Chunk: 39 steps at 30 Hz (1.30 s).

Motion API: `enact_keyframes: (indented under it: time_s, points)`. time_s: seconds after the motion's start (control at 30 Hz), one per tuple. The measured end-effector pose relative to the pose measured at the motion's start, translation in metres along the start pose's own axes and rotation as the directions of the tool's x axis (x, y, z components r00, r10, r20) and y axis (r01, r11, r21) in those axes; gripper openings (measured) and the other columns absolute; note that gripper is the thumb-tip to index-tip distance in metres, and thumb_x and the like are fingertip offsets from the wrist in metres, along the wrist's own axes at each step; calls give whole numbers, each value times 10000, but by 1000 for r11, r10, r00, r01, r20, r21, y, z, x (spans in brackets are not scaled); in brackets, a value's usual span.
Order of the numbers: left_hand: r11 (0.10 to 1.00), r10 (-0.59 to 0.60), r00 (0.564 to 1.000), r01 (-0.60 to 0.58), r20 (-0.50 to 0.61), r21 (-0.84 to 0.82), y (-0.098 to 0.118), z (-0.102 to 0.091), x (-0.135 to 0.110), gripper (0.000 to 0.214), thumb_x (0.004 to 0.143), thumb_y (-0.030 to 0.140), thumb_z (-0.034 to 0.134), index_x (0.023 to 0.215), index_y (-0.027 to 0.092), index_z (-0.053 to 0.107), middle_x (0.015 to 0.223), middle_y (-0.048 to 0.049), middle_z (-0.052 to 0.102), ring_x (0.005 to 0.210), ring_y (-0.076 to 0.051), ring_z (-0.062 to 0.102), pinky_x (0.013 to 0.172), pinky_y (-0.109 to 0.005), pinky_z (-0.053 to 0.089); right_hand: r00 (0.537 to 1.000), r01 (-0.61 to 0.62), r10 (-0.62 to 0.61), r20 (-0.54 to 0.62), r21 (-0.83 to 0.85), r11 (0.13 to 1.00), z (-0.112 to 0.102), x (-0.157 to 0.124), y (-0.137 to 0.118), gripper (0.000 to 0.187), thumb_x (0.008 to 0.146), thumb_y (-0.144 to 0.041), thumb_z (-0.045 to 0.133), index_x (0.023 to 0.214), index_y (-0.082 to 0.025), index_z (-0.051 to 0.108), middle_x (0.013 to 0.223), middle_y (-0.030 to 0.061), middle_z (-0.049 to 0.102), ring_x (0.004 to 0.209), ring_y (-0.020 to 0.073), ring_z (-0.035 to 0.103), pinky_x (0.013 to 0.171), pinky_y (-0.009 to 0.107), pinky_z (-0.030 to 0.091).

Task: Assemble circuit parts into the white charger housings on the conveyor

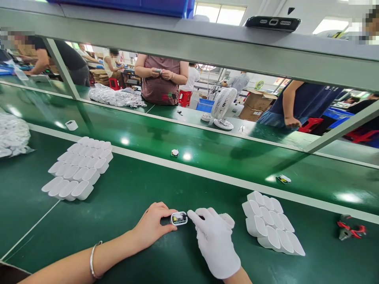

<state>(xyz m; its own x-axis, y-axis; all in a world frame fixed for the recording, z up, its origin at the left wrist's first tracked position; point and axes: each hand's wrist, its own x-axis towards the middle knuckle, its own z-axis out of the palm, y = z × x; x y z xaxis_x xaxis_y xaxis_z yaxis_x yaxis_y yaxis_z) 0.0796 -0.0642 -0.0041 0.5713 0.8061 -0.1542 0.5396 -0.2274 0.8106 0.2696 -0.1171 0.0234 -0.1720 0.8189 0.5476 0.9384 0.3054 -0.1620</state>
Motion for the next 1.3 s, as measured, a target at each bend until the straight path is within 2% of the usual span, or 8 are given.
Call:
enact_keyframes:
  time_s: [0.2,0.4,0.6,0.77,1.0,1.13,1.3]
  points:
    - [1000,-16,1000,16,-7,2,0,0,1,334,719,273,690,1048,331,676,932,2,644,940,-203,554,882,-321,394,995,-64,65,-72,26,998,-3,1,2,338,734,-30,495,848,-275,697,696,-29,646,605,97,506,614,334,187]
    - [1000,5,1000,-5,-4,9,-1,-1,1,320,733,283,676,1049,337,674,952,9,650,926,-198,551,883,-316,394,999,-47,48,-11,53,997,5,-2,0,346,718,-20,499,830,-281,695,685,-34,640,600,96,490,622,329,183]
    - [1000,-2,1000,2,-15,-7,-1,0,1,323,730,284,677,1048,334,678,932,2,648,913,-197,560,887,-319,395,996,-83,85,-38,40,996,2,-3,4,318,721,-37,513,817,-279,695,680,-38,640,598,92,493,621,330,182]
    - [1000,21,1000,-21,3,7,-2,0,2,243,738,307,670,979,322,706,929,-5,651,897,-193,564,887,-320,397,998,-61,62,-20,30,998,8,-3,-1,331,717,-33,518,836,-287,695,700,-34,644,620,96,498,629,329,185]
    - [999,42,999,-41,-22,22,-2,-1,2,310,735,282,668,1043,317,687,908,-10,658,878,-192,571,863,-305,419,998,-45,46,-43,26,999,11,-3,-2,322,732,-49,523,834,-300,697,702,-29,628,635,106,489,634,329,180]
    - [999,37,999,-37,-9,21,-1,0,1,279,745,272,660,1017,324,694,910,-7,657,889,-194,565,872,-315,411,999,-15,17,-41,52,999,11,-3,-1,333,710,-38,519,823,-300,691,696,-36,628,611,100,468,638,331,176]
    - [999,26,1000,-26,-1,18,0,0,1,255,745,285,659,994,325,698,927,-5,656,899,-191,562,876,-316,405,998,-52,53,-42,24,998,8,-4,0,340,711,-28,509,830,-287,694,705,-30,630,643,106,489,646,332,186]
